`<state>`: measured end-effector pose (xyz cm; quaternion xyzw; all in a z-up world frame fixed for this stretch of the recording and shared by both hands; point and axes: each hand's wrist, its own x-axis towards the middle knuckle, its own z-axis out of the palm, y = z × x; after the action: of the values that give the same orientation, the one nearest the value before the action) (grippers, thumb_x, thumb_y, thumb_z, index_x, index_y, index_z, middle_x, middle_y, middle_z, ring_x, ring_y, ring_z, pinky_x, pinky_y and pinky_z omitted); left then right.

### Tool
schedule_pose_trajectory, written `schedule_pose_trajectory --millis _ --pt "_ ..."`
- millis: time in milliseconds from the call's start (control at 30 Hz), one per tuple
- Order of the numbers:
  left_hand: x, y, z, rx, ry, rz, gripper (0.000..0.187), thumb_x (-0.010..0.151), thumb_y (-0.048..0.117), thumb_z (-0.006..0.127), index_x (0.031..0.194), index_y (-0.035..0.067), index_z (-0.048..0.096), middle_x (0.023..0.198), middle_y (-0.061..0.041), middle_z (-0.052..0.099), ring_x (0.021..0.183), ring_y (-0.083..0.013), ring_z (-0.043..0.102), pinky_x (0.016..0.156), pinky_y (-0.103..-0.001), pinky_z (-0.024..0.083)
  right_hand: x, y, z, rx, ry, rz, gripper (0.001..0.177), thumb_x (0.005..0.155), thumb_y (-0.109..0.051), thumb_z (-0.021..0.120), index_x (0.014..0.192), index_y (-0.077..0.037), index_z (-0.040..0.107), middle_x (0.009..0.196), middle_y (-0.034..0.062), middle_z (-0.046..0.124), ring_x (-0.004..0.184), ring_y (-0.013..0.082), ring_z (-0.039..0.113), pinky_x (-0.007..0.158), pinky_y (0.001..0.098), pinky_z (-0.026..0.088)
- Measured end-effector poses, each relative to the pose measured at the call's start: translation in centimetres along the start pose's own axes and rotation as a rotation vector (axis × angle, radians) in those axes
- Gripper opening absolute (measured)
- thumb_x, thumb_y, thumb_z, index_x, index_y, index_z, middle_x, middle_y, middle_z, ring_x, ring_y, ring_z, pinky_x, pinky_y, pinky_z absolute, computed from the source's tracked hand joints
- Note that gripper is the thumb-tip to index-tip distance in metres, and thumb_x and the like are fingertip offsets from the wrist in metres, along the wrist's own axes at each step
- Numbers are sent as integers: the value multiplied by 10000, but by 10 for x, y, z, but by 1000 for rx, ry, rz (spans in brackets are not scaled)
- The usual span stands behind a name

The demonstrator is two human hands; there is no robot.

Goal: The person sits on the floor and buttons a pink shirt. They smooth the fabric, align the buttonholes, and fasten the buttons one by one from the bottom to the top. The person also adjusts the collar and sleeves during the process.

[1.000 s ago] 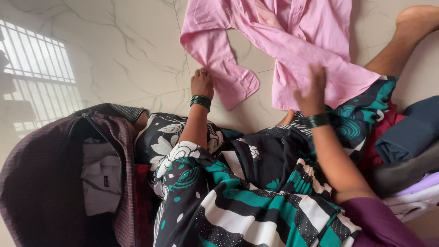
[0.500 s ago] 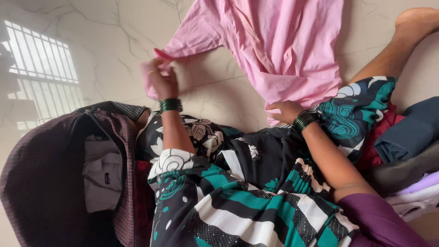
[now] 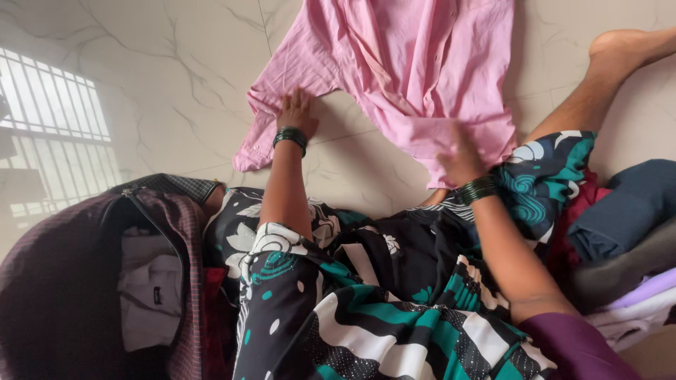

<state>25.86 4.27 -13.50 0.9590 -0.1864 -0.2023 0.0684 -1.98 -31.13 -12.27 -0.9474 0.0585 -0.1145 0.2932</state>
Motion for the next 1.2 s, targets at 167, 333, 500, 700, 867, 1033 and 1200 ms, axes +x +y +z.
schedule_pose_trajectory --millis 167,333,500,700,867,1033,1200 --pt "-32 -40 -7 -18 50 -244 882 882 432 656 1613 203 218 1681 -45 43 1523 -401 82 1194 -616 175 -5 -72 39 -376 -458 88 991 737 -399 798 1540 -91 307 1510 258 461 1315 480 487 1018 517 425" --pt "-60 -52 -3 -160 188 -312 760 940 501 625 1578 177 367 1743 -127 53 1549 -400 124 1242 -599 172 -17 -113 83 22 -597 23 942 885 -486 732 1604 -82 275 1436 306 515 1244 410 602 1024 458 506" --pt "-68 29 37 -254 440 -1 832 994 585 547 1638 139 266 1724 -181 121 1574 -434 74 1216 -646 175 -10 -144 77 358 -1026 72 829 887 -564 658 1533 -100 422 1311 204 720 1123 238 760 994 341 567" --pt "-84 53 48 -118 77 -161 945 938 662 489 1641 146 126 1717 -159 1 1558 -415 -57 1189 -665 93 51 -100 45 97 -281 14 662 919 -323 684 1521 -120 496 1323 153 673 1221 293 637 1057 388 498" --pt "-82 20 38 -73 102 -107 849 961 649 430 1643 237 138 1714 -80 17 1568 -319 -32 1236 -660 8 56 8 38 -464 -197 -11 742 816 -328 760 1483 -129 504 1579 140 459 1460 329 400 1169 487 335" --pt "-72 -13 24 -106 199 -384 827 993 587 469 1646 180 166 1735 -53 75 1594 -350 -36 1197 -716 0 10 98 7 -341 46 345 600 950 -284 730 1457 -31 533 1471 225 525 1338 371 492 1068 535 378" --pt "-69 17 20 -145 438 -297 865 999 621 519 1657 189 160 1725 -146 50 1571 -458 -26 1186 -738 48 9 122 -18 -56 405 491 453 1020 -160 676 1466 -124 606 1406 114 680 1324 256 656 1172 368 518"
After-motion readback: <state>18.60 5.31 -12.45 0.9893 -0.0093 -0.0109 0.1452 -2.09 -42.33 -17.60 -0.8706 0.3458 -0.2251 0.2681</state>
